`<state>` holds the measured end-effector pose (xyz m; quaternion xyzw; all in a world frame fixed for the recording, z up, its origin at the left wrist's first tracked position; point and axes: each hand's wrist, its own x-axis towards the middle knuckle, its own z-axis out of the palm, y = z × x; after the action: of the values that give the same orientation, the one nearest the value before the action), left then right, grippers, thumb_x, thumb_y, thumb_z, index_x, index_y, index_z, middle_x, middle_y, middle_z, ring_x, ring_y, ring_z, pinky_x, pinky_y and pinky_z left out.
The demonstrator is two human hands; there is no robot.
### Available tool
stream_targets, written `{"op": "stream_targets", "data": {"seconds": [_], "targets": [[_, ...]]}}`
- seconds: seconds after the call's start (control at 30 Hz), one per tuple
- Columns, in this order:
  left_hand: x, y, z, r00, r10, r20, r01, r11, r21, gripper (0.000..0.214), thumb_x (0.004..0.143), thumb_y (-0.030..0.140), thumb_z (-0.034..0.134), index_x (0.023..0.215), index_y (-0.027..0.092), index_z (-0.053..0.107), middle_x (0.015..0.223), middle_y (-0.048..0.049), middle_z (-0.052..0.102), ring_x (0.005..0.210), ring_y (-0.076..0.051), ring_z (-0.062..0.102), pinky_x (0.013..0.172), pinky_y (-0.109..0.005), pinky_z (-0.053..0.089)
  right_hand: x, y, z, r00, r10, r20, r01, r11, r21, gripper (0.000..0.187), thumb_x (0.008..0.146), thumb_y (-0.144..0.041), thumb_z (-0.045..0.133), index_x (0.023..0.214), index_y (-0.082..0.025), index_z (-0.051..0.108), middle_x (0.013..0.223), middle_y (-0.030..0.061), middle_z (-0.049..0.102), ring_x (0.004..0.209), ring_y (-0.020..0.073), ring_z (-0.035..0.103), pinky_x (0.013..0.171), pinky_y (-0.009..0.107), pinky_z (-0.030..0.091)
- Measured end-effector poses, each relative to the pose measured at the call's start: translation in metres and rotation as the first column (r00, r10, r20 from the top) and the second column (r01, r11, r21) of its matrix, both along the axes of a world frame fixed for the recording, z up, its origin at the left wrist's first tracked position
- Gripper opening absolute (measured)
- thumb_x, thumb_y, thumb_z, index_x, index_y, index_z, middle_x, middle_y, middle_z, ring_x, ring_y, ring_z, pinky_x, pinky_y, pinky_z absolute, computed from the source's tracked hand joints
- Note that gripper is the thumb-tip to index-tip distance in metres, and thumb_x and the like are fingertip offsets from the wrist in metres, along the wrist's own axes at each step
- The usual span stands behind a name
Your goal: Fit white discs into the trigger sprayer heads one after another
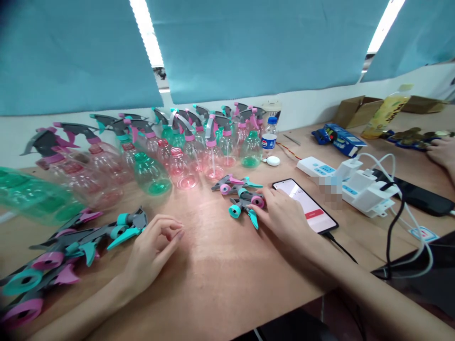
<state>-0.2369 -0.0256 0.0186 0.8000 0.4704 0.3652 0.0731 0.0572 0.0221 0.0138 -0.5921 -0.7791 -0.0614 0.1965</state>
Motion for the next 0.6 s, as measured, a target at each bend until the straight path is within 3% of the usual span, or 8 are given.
{"op": "stream_targets", "data": {"seconds": [0.17, 0.33, 0.47, 0.6], "targets": [[0.0, -0.002, 0.0, 1.0, -0.003, -0.007, 0.002, 1.0, -0.021, 0.004, 0.088, 0.018, 0.049, 0.088, 0.019, 0.053, 0.085, -0.002, 0.056, 0.061, -0.01, 0.054, 0.057, -0.024, 0.049, -0.007, 0.005, 0.005, 0.998, 0.051, 0.039, -0.054, 0.997, 0.056, 0.03, 0.088, -0.045, 0.05, 0.096, -0.017, 0.059, 0.078, 0.0066, 0.065, 0.07, 0.0235, 0.061, 0.05, 0.029, 0.034], [0.001, -0.006, -0.003, 0.999, -0.033, -0.006, 0.033, 0.999, -0.028, 0.006, 0.088, 0.017, 0.049, 0.089, 0.019, 0.054, 0.087, -0.0032, 0.058, 0.066, -0.011, 0.055, 0.059, -0.023, 0.051, -0.025, -0.011, 0.034, 0.983, 0.17, -0.068, -0.143, 0.945, 0.295, 0.021, 0.091, -0.036, 0.049, 0.093, -0.019, 0.061, 0.083, 0.007, 0.066, 0.074, 0.021, 0.061, 0.055, 0.029, 0.039], [0.002, -0.01, -0.005, 0.998, -0.063, -0.008, 0.062, 0.998, -0.022, 0.007, 0.089, 0.015, 0.048, 0.089, 0.018, 0.054, 0.087, -0.0038, 0.058, 0.072, -0.013, 0.056, 0.06, -0.022, 0.05, -0.054, -0.023, 0.06, 0.876, 0.426, -0.227, -0.321, 0.864, 0.387, 0.01, 0.09, -0.027, 0.051, 0.09, -0.02, 0.058, 0.081, 0.0036, 0.064, 0.066, 0.0143, 0.059, 0.057, 0.027, 0.044], [-0.004, -0.015, -0.004, 0.987, -0.094, -0.128, 0.101, 0.994, 0.047, 0.01, 0.089, 0.013, 0.047, 0.089, 0.017, 0.055, 0.088, -0.0047, 0.06, 0.08, -0.016, 0.056, 0.07, -0.028, 0.049, -0.09, -0.019, 0.056, 0.74, 0.605, -0.294, -0.521, 0.792, 0.319, 0.007, 0.089, -0.018, 0.05, 0.087, -0.019, 0.056, 0.08, 0.0022, 0.063, 0.069, 0.0126, 0.059, 0.06, 0.025, 0.046]]}}
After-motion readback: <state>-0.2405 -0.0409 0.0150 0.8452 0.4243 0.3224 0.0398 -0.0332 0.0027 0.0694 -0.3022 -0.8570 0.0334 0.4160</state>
